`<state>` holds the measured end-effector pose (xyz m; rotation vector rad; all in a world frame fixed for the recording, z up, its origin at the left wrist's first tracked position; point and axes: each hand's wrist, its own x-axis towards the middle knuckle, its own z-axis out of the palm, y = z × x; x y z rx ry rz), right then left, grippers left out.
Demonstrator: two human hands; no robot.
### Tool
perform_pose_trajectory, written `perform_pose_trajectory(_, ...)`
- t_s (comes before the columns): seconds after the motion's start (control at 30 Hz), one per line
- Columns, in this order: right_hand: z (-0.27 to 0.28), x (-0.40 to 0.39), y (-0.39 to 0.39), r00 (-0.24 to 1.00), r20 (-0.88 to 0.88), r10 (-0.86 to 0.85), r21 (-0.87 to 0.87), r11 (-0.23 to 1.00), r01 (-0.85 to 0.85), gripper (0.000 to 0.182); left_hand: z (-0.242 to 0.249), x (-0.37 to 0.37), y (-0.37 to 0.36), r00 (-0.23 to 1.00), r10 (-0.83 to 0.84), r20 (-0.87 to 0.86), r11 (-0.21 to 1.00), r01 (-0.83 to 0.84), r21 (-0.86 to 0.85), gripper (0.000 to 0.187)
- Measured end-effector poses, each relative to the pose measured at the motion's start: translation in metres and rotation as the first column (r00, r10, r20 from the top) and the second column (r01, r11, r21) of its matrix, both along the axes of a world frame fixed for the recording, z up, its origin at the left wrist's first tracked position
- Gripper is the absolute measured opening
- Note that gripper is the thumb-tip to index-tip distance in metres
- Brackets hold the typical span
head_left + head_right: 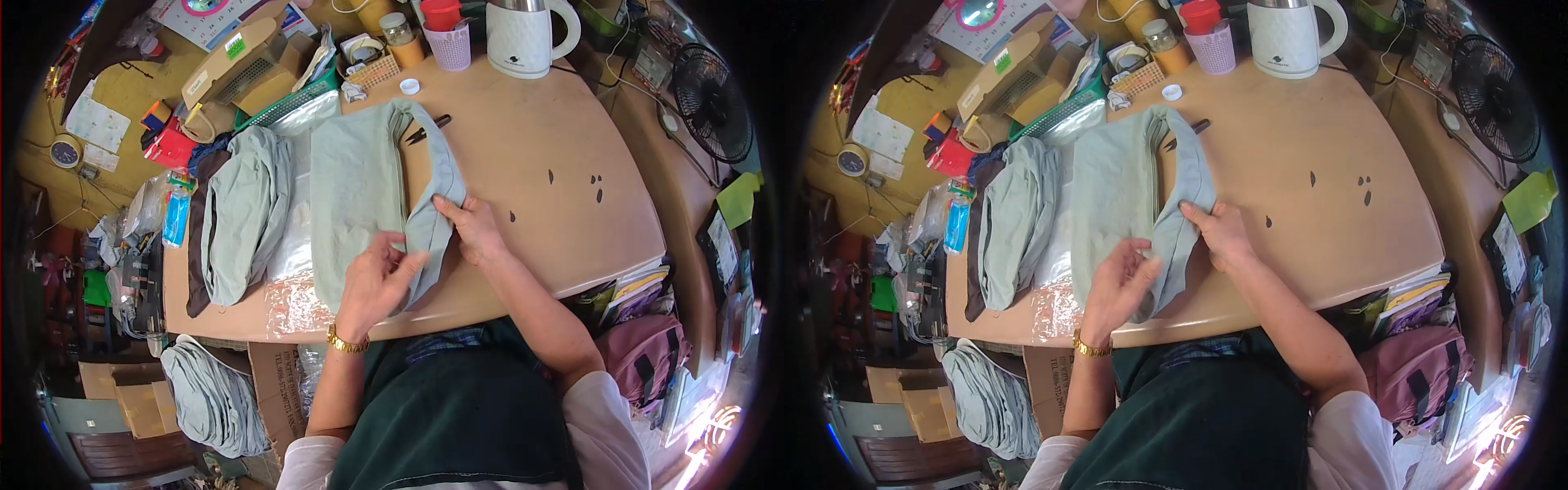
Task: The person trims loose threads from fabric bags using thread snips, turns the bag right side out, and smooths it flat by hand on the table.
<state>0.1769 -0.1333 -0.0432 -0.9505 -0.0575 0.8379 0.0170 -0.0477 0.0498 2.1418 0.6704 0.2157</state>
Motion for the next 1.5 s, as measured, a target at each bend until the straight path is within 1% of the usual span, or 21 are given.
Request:
perform_pose_trajectory(0.03, 0.0, -0.001, 0.0, 1.0, -0.001, 0.0, -0.001, 1.0, 0.0, 0.026, 0.007, 0.0, -0.005, 0.993, -0.043, -0.107, 0.99, 0.057, 0.131, 0.028)
perform_pose_trajectory(0.13, 0.011, -0.005, -0.006, 0.998, -0.062, -0.018, 0.011, 1.0, 0.019, 0.029, -0.007, -0.002, -0.001, 0.999, 0.0, -0.043, 0.995, 0.004, 0.098, 0.025)
perform_pose_trajectory(0.2, 0.024, -0.012, -0.021, 0.946, -0.218, 0.24, 0.051, 0.971, -0.234, 0.029, -0.015, -0.004, 0.001, 0.999, 0.024, 0.026, 0.997, -0.026, 0.073, 0.024)
perform_pose_trajectory(0.3, 0.024, -0.037, -0.034, 0.946, -0.031, 0.322, -0.04, 0.945, -0.323, 0.03, -0.019, -0.005, -0.001, 0.997, 0.037, 0.075, 0.997, -0.042, 0.061, 0.023)
perform_pose_trajectory(0.37, 0.002, -0.04, -0.032, 0.959, -0.075, 0.272, -0.031, 0.961, -0.275, 0.029, -0.021, -0.003, 0.0, 0.998, 0.024, 0.057, 0.996, -0.028, 0.081, 0.022)
perform_pose_trajectory(0.43, -0.002, -0.042, -0.031, 0.968, -0.122, 0.219, -0.022, 0.974, -0.224, 0.027, -0.023, -0.002, 0.002, 0.986, 0.042, 0.163, 0.991, -0.021, -0.129, 0.022)
perform_pose_trajectory(0.57, 0.011, -0.051, -0.03, 0.982, 0.054, 0.182, -0.11, 0.978, -0.175, 0.018, -0.022, 0.006, 0.008, 0.995, 0.071, 0.076, 0.991, -0.062, -0.123, 0.027)
perform_pose_trajectory(0.63, 0.016, -0.056, -0.027, 0.97, 0.167, 0.177, -0.13, 0.979, -0.157, 0.014, -0.025, 0.012, 0.012, 0.992, 0.102, 0.081, 0.994, -0.104, 0.025, 0.033)
perform_pose_trajectory(0.7, 0.019, -0.056, -0.024, 0.957, -0.289, -0.009, 0.265, 0.96, 0.089, 0.008, -0.029, 0.01, 0.018, 0.993, 0.076, 0.093, 0.997, -0.074, -0.02, 0.032)
perform_pose_trajectory(0.77, 0.006, -0.052, -0.026, 0.977, -0.211, -0.013, 0.227, 0.972, 0.062, 0.006, -0.03, 0.012, 0.017, 0.994, 0.041, 0.102, 0.997, -0.035, -0.066, 0.032)
perform_pose_trajectory(0.97, -0.01, -0.055, -0.022, 0.993, -0.113, -0.019, 0.179, 0.983, 0.039, 0.005, -0.028, 0.019, 0.007, 0.994, 0.019, 0.108, 0.99, -0.035, 0.14, 0.022)
perform_pose_trajectory(1.03, -0.012, -0.057, -0.021, 0.993, -0.117, -0.015, 0.202, 0.979, 0.038, 0.006, -0.035, 0.022, -0.002, 0.948, 0.078, 0.309, 0.997, -0.082, -0.001, 0.021)
perform_pose_trajectory(1.17, 0.013, -0.065, -0.029, 0.999, -0.042, -0.008, 0.114, 0.993, 0.013, 0.028, -0.02, 0.025, -0.005, 0.948, 0.139, 0.287, 0.979, -0.175, 0.103, 0.024)
perform_pose_trajectory(1.23, 0.015, -0.051, -0.043, 0.999, -0.028, 0.016, 0.043, 0.999, -0.015, 0.037, -0.007, 0.019, 0.011, 0.981, -0.138, 0.138, 0.967, 0.103, 0.235, 0.03)
perform_pose_trajectory(1.27, 0.011, -0.029, -0.057, 0.999, -0.04, -0.016, -0.04, 0.999, 0.015, 0.04, -0.01, 0.015, 0.026, 0.981, -0.136, 0.141, 0.967, 0.1, 0.234, 0.03)
perform_pose_trajectory(1.3, 0.012, -0.001, -0.075, 0.933, 0.344, -0.103, -0.186, 0.967, 0.175, 0.04, -0.019, 0.01, 0.044, 0.979, -0.202, 0.031, 0.844, 0.158, 0.512, 0.033)
perform_pose_trajectory(1.33, 0.019, 0.016, -0.088, 0.723, 0.683, -0.11, -0.252, 0.893, 0.373, 0.04, -0.027, 0.007, 0.055, 0.968, -0.232, -0.095, 0.639, 0.226, 0.735, 0.036)
perform_pose_trajectory(1.37, 0.03, 0.014, -0.093, 0.719, 0.686, -0.11, -0.251, 0.892, 0.377, 0.04, -0.03, 0.007, 0.059, 0.96, -0.188, -0.209, 0.747, 0.278, 0.605, 0.038)
perform_pose_trajectory(1.43, 0.052, 0.009, -0.105, 0.223, 0.97, -0.094, -0.082, 0.742, 0.666, 0.044, -0.049, 0.009, 0.04, 0.935, -0.221, -0.279, 0.698, 0.351, 0.624, 0.038)
perform_pose_trajectory(1.47, 0.059, -0.006, -0.108, 0.247, 0.962, 0.114, -0.223, 0.852, 0.474, 0.047, -0.059, 0.012, 0.026, 0.899, -0.246, -0.362, 0.65, 0.43, 0.627, 0.039)
perform_pose_trajectory(1.5, 0.062, -0.031, -0.107, 0.228, 0.92, 0.32, -0.374, 0.89, 0.261, 0.051, -0.034, 0.018, -0.003, 0.859, -0.157, -0.488, 0.825, 0.385, 0.413, 0.041)
